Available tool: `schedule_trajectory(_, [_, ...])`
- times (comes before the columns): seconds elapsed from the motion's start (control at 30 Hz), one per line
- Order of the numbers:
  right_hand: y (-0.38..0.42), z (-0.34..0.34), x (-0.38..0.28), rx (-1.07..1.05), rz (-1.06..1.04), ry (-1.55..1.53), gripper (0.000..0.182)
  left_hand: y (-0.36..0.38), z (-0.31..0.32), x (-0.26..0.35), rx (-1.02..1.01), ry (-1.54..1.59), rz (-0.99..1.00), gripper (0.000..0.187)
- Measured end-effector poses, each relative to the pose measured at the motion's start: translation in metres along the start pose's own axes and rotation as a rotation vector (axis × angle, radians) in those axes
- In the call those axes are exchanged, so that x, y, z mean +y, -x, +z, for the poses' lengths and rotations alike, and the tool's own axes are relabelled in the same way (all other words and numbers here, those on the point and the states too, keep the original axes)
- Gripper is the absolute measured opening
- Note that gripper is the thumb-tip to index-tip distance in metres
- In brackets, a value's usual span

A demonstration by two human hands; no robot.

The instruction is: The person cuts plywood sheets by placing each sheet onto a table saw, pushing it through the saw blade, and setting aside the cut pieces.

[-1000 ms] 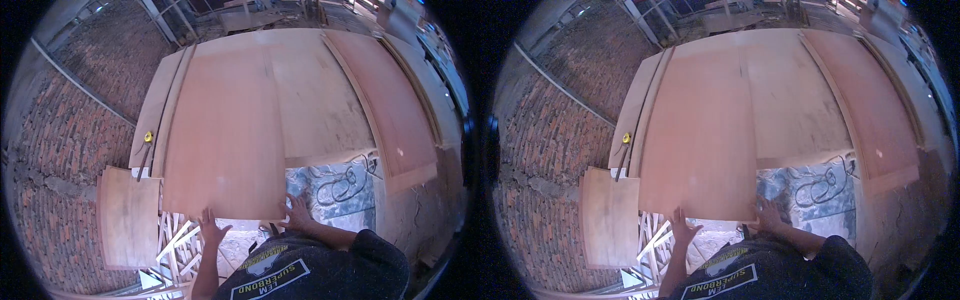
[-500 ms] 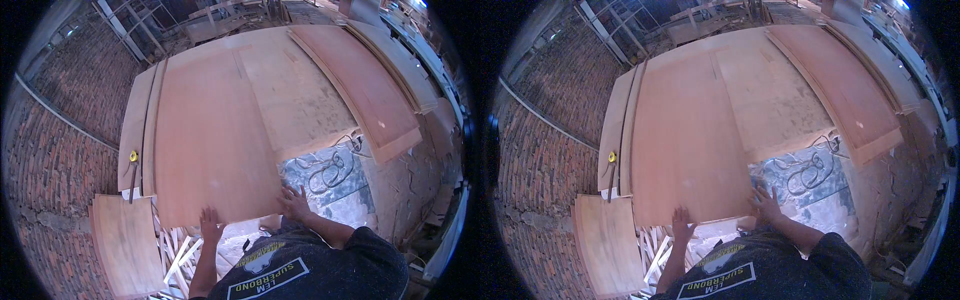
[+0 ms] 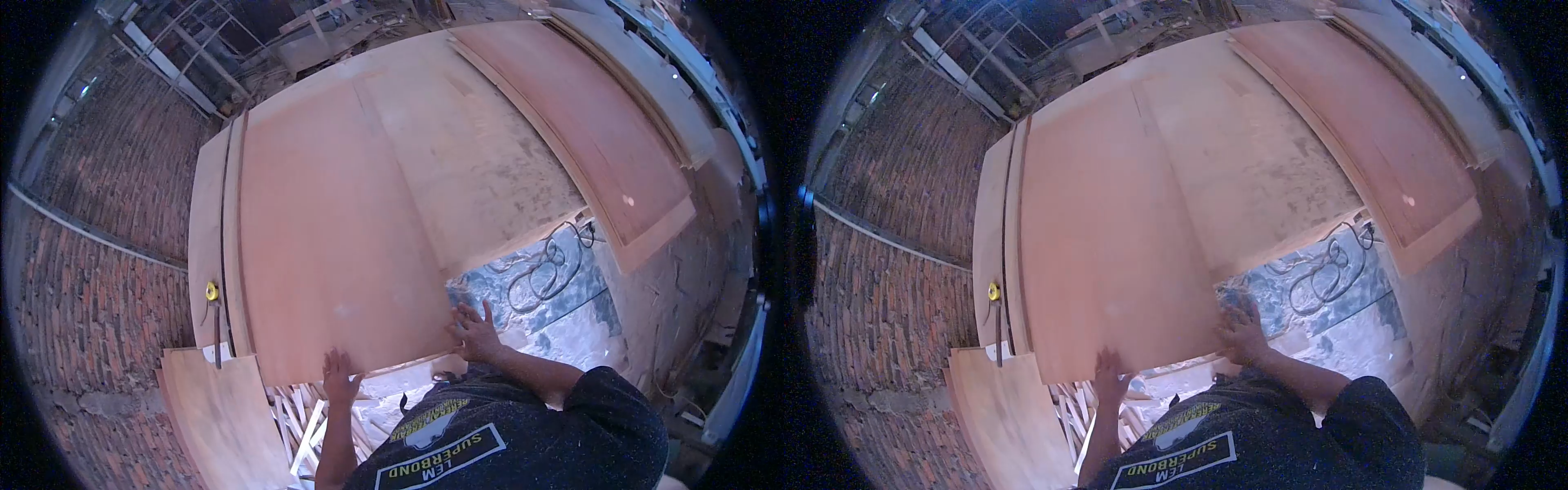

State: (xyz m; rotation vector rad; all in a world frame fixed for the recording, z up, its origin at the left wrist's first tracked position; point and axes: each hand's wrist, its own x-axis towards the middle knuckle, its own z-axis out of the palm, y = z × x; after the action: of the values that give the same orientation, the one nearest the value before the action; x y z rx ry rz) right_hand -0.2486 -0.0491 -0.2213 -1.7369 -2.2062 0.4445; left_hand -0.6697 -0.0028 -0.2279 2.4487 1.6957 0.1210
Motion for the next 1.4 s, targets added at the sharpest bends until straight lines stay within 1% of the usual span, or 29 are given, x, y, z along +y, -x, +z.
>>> schedule_trajectory(0.1, [-0.018,-0.009,0.005,-0.002,0.003,-0.016,0.063,-0.019,-0.013,0.007,-0.006,0.032,-0.032,0.089])
schedule_trajectory(0.2, [-0.038,-0.010,0.014,0.030,-0.013,-0.017,0.062,-0.039,-0.010,0.002,-0.060,-0.041,-0.066,0.088])
schedule_trajectory(0.3, [-0.057,-0.008,0.022,0.062,-0.029,0.022,0.061,-0.062,-0.001,-0.013,-0.067,-0.080,-0.049,0.088])
schedule_trajectory(0.4, [-0.087,-0.020,0.030,0.062,-0.018,-0.018,0.058,-0.089,0.003,-0.025,-0.051,-0.058,-0.055,0.089])
schedule_trajectory(0.47, [-0.105,-0.029,0.035,0.055,-0.016,-0.061,0.054,-0.110,-0.003,-0.023,-0.085,-0.042,-0.085,0.090])
schedule_trajectory(0.5, [-0.114,-0.030,0.038,0.057,-0.011,-0.035,0.056,-0.119,-0.007,-0.023,-0.102,-0.034,-0.099,0.090])
schedule_trajectory(0.6, [-0.138,-0.029,0.046,0.052,0.010,0.003,0.058,-0.144,0.004,-0.042,-0.053,-0.017,-0.047,0.091])
schedule_trajectory(0.67, [-0.157,-0.030,0.054,0.039,0.025,-0.017,0.057,-0.165,0.020,-0.059,-0.065,0.357,-0.168,0.091])
schedule_trajectory(0.73, [-0.176,-0.036,0.058,0.022,0.039,0.041,0.055,-0.177,0.027,-0.066,-0.083,0.342,-0.184,0.090])
schedule_trajectory(0.8, [-0.192,-0.038,0.063,-0.001,0.041,0.091,0.053,-0.202,0.012,-0.060,-0.111,-0.064,-0.093,0.090])
schedule_trajectory(0.87, [-0.210,-0.039,0.070,-0.026,0.032,0.139,0.052,-0.223,0.009,-0.066,-0.105,-0.095,-0.059,0.090])
schedule_trajectory(0.9, [-0.217,-0.039,0.074,-0.046,0.041,0.128,0.052,-0.231,0.010,-0.068,-0.103,-0.109,-0.042,0.091])
schedule_trajectory(0.97, [-0.232,-0.050,0.075,-0.084,0.060,0.107,0.053,-0.245,-0.001,-0.061,-0.096,-0.035,-0.077,0.091])
schedule_trajectory(1.07, [-0.250,-0.052,0.081,-0.063,0.025,0.135,0.052,-0.266,-0.008,-0.059,-0.107,0.030,-0.117,0.091])
schedule_trajectory(1.1, [-0.255,-0.053,0.082,-0.089,0.040,0.158,0.053,-0.270,-0.010,-0.060,-0.113,0.043,-0.129,0.090])
schedule_trajectory(1.17, [-0.268,-0.075,0.070,-0.143,0.058,0.204,0.055,-0.280,0.019,-0.088,-0.016,0.089,-0.020,0.090])
schedule_trajectory(1.2, [-0.274,-0.074,0.072,-0.128,0.076,0.178,0.057,-0.283,0.029,-0.101,0.042,0.107,0.028,0.089])
schedule_trajectory(1.27, [-0.289,-0.070,0.080,-0.104,0.083,0.122,0.061,-0.300,0.025,-0.093,-0.015,0.187,-0.089,0.088])
schedule_trajectory(1.3, [-0.297,-0.065,0.085,-0.118,0.089,0.158,0.063,-0.307,0.020,-0.089,-0.037,0.225,-0.158,0.088])
schedule_trajectory(1.37, [-0.316,-0.051,0.096,-0.138,0.101,0.235,0.068,-0.322,0.036,-0.103,0.004,0.073,-0.084,0.087])
schedule_trajectory(1.4, [-0.322,-0.055,0.094,-0.150,0.104,0.224,0.067,-0.327,0.022,-0.094,-0.040,0.057,-0.134,0.087])
